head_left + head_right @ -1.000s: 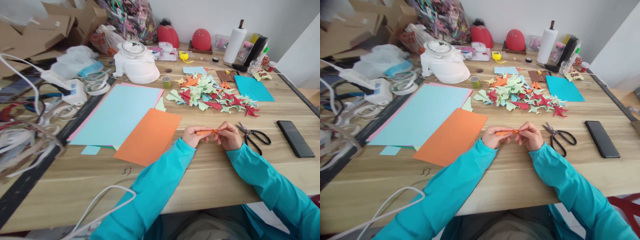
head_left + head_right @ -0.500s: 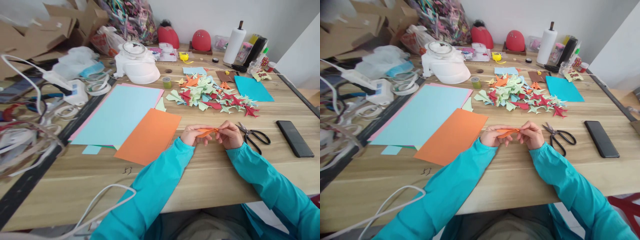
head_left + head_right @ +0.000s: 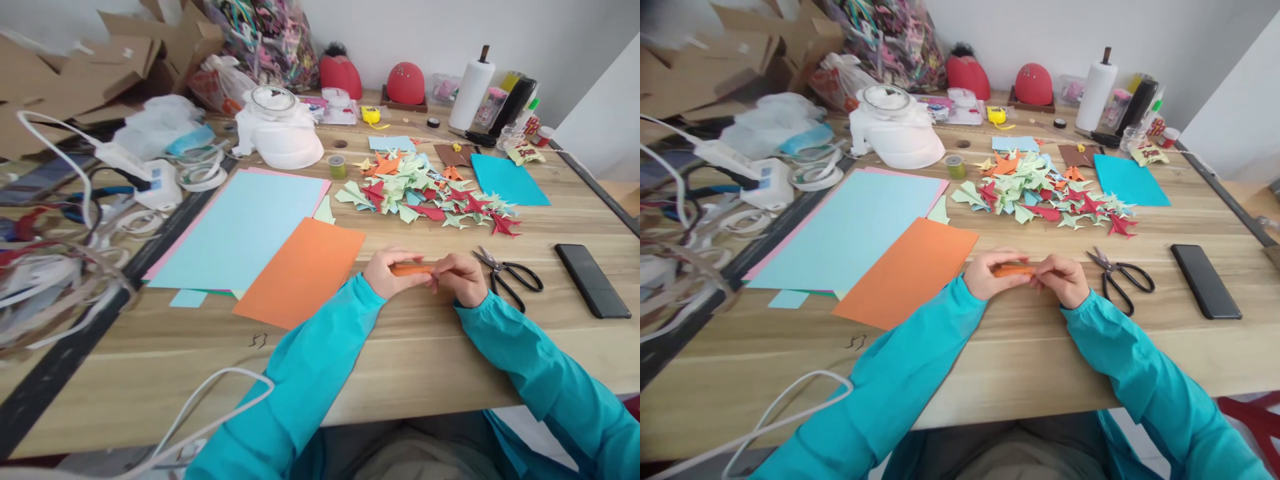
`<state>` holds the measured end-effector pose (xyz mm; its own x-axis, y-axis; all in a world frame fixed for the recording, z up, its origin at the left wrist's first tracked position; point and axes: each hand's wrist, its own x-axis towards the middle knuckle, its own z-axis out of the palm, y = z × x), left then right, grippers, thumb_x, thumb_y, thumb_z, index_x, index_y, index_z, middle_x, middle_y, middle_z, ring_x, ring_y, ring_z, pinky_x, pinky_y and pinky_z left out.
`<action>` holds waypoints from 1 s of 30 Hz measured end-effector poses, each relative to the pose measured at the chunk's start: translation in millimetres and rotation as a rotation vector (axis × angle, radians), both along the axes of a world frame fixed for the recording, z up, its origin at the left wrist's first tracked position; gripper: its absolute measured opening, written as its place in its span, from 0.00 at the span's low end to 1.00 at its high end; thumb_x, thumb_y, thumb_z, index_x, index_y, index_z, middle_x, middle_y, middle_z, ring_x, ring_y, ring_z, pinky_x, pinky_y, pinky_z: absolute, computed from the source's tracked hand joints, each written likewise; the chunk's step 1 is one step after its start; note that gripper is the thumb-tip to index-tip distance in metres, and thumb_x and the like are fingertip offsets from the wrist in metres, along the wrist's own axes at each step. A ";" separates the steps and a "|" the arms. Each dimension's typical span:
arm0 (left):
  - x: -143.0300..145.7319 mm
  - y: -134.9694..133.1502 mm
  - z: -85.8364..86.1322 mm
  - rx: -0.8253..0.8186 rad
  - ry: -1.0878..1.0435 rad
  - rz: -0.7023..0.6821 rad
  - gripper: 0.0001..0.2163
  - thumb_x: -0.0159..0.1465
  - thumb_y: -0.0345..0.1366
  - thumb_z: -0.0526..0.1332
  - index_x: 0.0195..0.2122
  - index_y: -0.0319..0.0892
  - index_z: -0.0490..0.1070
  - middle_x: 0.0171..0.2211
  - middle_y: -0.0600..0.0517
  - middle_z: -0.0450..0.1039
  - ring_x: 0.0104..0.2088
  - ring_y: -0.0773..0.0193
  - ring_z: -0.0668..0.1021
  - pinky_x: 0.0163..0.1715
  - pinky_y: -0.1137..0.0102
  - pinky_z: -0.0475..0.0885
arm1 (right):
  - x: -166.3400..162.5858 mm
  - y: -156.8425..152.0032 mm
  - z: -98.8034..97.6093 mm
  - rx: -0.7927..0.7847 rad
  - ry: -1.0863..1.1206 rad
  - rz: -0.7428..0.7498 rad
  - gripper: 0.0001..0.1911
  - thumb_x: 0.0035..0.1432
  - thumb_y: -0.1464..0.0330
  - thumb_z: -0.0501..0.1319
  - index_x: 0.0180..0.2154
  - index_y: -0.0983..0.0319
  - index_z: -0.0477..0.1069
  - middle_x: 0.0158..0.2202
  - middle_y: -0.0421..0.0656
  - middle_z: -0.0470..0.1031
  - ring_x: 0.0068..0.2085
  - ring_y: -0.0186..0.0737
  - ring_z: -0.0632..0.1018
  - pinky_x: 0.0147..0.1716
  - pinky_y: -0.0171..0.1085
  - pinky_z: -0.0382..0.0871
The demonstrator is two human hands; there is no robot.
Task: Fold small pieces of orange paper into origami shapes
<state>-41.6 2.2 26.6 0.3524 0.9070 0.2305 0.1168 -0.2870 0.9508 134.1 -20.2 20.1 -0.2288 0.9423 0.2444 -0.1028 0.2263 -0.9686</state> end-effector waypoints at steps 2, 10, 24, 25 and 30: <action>0.6 -1.9 1.3 0.000 0.059 -0.081 0.15 0.45 0.39 0.67 0.33 0.38 0.76 0.33 0.45 0.75 0.36 0.59 0.76 0.39 0.67 0.69 | 1.6 -0.1 -0.2 0.057 -0.027 0.037 0.02 0.49 0.73 0.61 0.27 0.61 0.72 0.22 0.40 0.74 0.21 0.34 0.74 0.21 0.34 0.69; -1.8 1.0 -5.8 0.103 0.112 -0.051 0.13 0.47 0.38 0.66 0.34 0.39 0.76 0.33 0.46 0.76 0.36 0.61 0.76 0.39 0.68 0.70 | 8.3 3.8 -1.7 0.340 -0.292 0.090 0.05 0.54 0.73 0.57 0.31 0.61 0.72 0.22 0.42 0.74 0.24 0.34 0.75 0.25 0.34 0.70; 1.7 -1.0 -6.2 0.129 0.073 -0.009 0.09 0.47 0.34 0.67 0.30 0.37 0.76 0.31 0.45 0.75 0.35 0.61 0.75 0.39 0.67 0.71 | 6.4 5.5 -2.5 0.402 -0.393 0.071 0.06 0.55 0.70 0.56 0.31 0.61 0.71 0.23 0.43 0.74 0.26 0.36 0.76 0.28 0.37 0.71; 2.2 -1.7 -5.6 0.105 0.080 -0.005 0.09 0.47 0.34 0.67 0.30 0.37 0.76 0.31 0.45 0.75 0.34 0.61 0.76 0.39 0.67 0.71 | 6.1 5.6 -2.6 0.404 -0.397 0.068 0.05 0.55 0.71 0.56 0.30 0.61 0.71 0.23 0.43 0.74 0.26 0.36 0.76 0.28 0.37 0.71; 4.3 -3.6 -5.5 0.065 0.104 0.032 0.08 0.47 0.35 0.67 0.27 0.37 0.76 0.29 0.46 0.75 0.30 0.63 0.76 0.35 0.69 0.72 | 5.1 3.3 0.7 0.391 -0.421 0.059 0.06 0.55 0.70 0.56 0.31 0.61 0.72 0.23 0.43 0.74 0.25 0.35 0.75 0.28 0.36 0.71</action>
<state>-37.3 -1.4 21.1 0.3490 0.9023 0.2530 0.2239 -0.3424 0.9125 139.2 -16.8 20.8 -0.4315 0.7825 0.4488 0.2496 0.5817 -0.7742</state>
